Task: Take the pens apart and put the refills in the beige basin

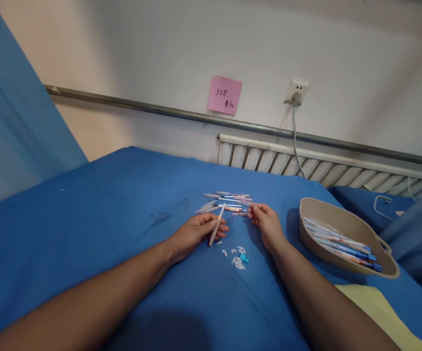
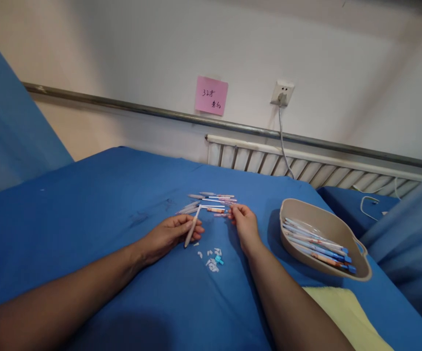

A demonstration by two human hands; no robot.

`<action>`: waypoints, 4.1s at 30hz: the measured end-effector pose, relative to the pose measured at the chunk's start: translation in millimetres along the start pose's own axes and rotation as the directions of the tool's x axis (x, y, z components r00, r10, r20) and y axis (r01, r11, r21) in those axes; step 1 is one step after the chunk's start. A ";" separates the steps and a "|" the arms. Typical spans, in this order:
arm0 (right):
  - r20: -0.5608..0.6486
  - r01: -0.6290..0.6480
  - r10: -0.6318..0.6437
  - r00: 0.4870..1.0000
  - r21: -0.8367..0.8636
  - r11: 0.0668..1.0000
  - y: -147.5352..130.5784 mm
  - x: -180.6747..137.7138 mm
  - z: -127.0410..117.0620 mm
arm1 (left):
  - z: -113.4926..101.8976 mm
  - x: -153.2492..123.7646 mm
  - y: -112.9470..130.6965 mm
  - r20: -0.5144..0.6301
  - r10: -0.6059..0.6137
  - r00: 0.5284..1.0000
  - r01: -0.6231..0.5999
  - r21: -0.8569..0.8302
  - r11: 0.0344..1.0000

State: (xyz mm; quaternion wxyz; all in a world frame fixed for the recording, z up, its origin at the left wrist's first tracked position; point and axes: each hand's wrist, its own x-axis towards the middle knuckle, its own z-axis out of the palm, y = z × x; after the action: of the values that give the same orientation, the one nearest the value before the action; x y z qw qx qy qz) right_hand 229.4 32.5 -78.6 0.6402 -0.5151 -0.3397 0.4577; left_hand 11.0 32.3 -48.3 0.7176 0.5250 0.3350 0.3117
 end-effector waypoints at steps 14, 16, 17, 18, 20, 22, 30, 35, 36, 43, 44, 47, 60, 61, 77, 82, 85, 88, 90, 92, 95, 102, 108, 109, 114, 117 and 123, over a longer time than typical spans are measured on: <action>0.038 0.226 -0.231 0.972 -0.400 0.888 20.6 26.0 -16.3 | -11.0 4.9 4.4 -0.199 -0.002 0.980 -0.045 -0.229 0.972; 0.050 0.245 -0.249 0.967 -0.445 0.862 22.2 27.8 -18.6 | -11.6 5.4 4.4 -0.208 -0.004 0.978 -0.046 -0.232 0.972; 0.056 0.251 -0.254 0.966 -0.464 0.850 22.5 27.7 -19.6 | -11.6 5.5 4.4 -0.210 -0.005 0.978 -0.045 -0.233 0.972; 0.069 0.258 -0.258 0.964 -0.489 0.833 22.5 27.0 -20.4 | -11.6 5.5 4.4 -0.209 -0.006 0.978 -0.044 -0.233 0.971; 0.132 0.295 -0.269 0.954 -0.577 0.762 22.0 24.7 -21.4 | -11.4 5.6 4.4 -0.207 -0.008 0.978 -0.042 -0.236 0.971; 0.220 0.352 -0.279 0.935 -0.681 0.642 21.2 21.8 -21.4 | -11.4 5.7 4.4 -0.207 -0.015 0.978 -0.036 -0.243 0.969; 0.315 0.391 -0.233 0.920 -0.786 0.479 19.6 17.0 -18.3 | -13.9 7.4 3.9 -0.196 -0.036 0.980 -0.018 -0.264 0.964; 0.299 0.384 -0.242 0.923 -0.758 0.528 20.0 16.8 -17.8 | -13.0 7.1 4.9 -0.197 -0.045 0.979 -0.009 -0.263 0.965; 0.297 0.384 -0.245 0.923 -0.757 0.528 20.0 16.8 -17.6 | -12.5 6.9 5.3 -0.202 -0.044 0.978 -0.010 -0.261 0.965; 0.272 0.349 -0.223 0.936 -0.791 0.502 18.4 16.1 -17.1 | -10.8 5.9 6.9 -0.203 -0.047 0.978 -0.006 -0.252 0.968; 0.267 0.344 -0.220 0.938 -0.794 0.502 17.9 15.7 -16.9 | -10.9 6.0 6.8 -0.199 -0.046 0.979 -0.006 -0.251 0.968; 0.277 0.372 -0.261 0.925 -0.801 0.469 15.1 13.3 -13.3 | -11.2 6.7 6.5 -0.200 -0.044 0.979 -0.007 -0.249 0.969; 0.492 0.551 -0.287 0.822 -0.814 0.183 10.8 7.4 18.9 | -14.0 9.3 1.8 -0.176 -0.032 0.984 -0.008 -0.222 0.975; 0.485 0.546 -0.284 0.827 -0.812 0.206 12.1 8.3 18.0 | -13.7 9.0 1.8 -0.177 -0.030 0.984 -0.010 -0.220 0.975; 0.259 0.422 -0.333 0.906 -0.561 0.712 -0.8 -6.7 12.0 | -13.4 9.1 -1.8 -0.223 0.186 0.957 -0.130 0.243 0.961; 0.151 0.158 -0.119 0.981 -0.280 0.947 -17.1 -42.2 1.2 | -8.6 6.4 -1.5 -0.114 0.202 0.973 -0.148 0.364 0.919; 0.114 0.077 -0.061 0.992 -0.139 0.987 -16.3 -58.2 -3.8 | -4.8 3.2 -0.2 -0.042 0.216 0.975 -0.179 0.422 0.889; 0.130 0.055 -0.048 0.990 -0.048 0.997 -10.2 -60.5 -4.7 | -2.1 -0.2 0.7 0.013 0.230 0.973 -0.208 0.480 0.852; 0.166 0.082 -0.074 0.983 -0.039 0.996 -6.9 -56.4 -4.6 | -1.4 -1.7 0.9 0.034 0.234 0.972 -0.217 0.521 0.826; 0.199 0.099 -0.084 0.976 -0.068 0.993 -5.0 -51.3 -5.3 | -1.5 -2.3 0.6 0.046 0.235 0.971 -0.221 0.549 0.806; 0.252 0.093 -0.058 0.966 -0.130 0.987 -3.4 -46.5 -8.6 | -2.1 -1.4 -0.3 0.043 0.233 0.971 -0.216 0.567 0.795; 0.284 0.096 -0.053 0.957 -0.141 0.985 -4.0 -48.4 -14.1 | -2.1 0.2 0.1 0.044 0.206 0.978 -0.191 0.596 0.780; 0.297 0.092 -0.040 0.954 -0.163 0.982 -3.0 -53.1 -8.6 | -2.9 -2.0 0.7 0.095 0.175 0.980 -0.194 0.656 0.729; 0.299 0.098 -0.041 0.953 -0.178 0.979 -2.3 -54.1 -7.5 | -3.0 -2.4 0.3 0.100 0.179 0.979 -0.200 0.662 0.723; 0.339 0.160 -0.067 0.938 -0.253 0.954 6.0 -58.3 -5.1 | -2.3 -3.7 -2.1 0.131 0.192 0.973 -0.230 0.669 0.707; 0.379 0.177 -0.051 0.924 -0.306 0.935 12.1 -60.0 -6.6 | -0.2 -5.2 -3.4 0.157 0.187 0.970 -0.243 0.666 0.705; 0.389 0.205 -0.055 0.920 -0.355 0.912 11.5 -62.4 -8.8 | 3.3 -8.2 -4.8 0.151 0.170 0.974 -0.228 0.661 0.715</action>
State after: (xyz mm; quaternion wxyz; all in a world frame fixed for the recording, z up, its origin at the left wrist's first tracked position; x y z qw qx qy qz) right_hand 212.9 -28.3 -89.5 0.4790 -0.5118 -0.5724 0.4254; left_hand 9.3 22.7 -50.9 0.4538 0.7938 0.3378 0.2234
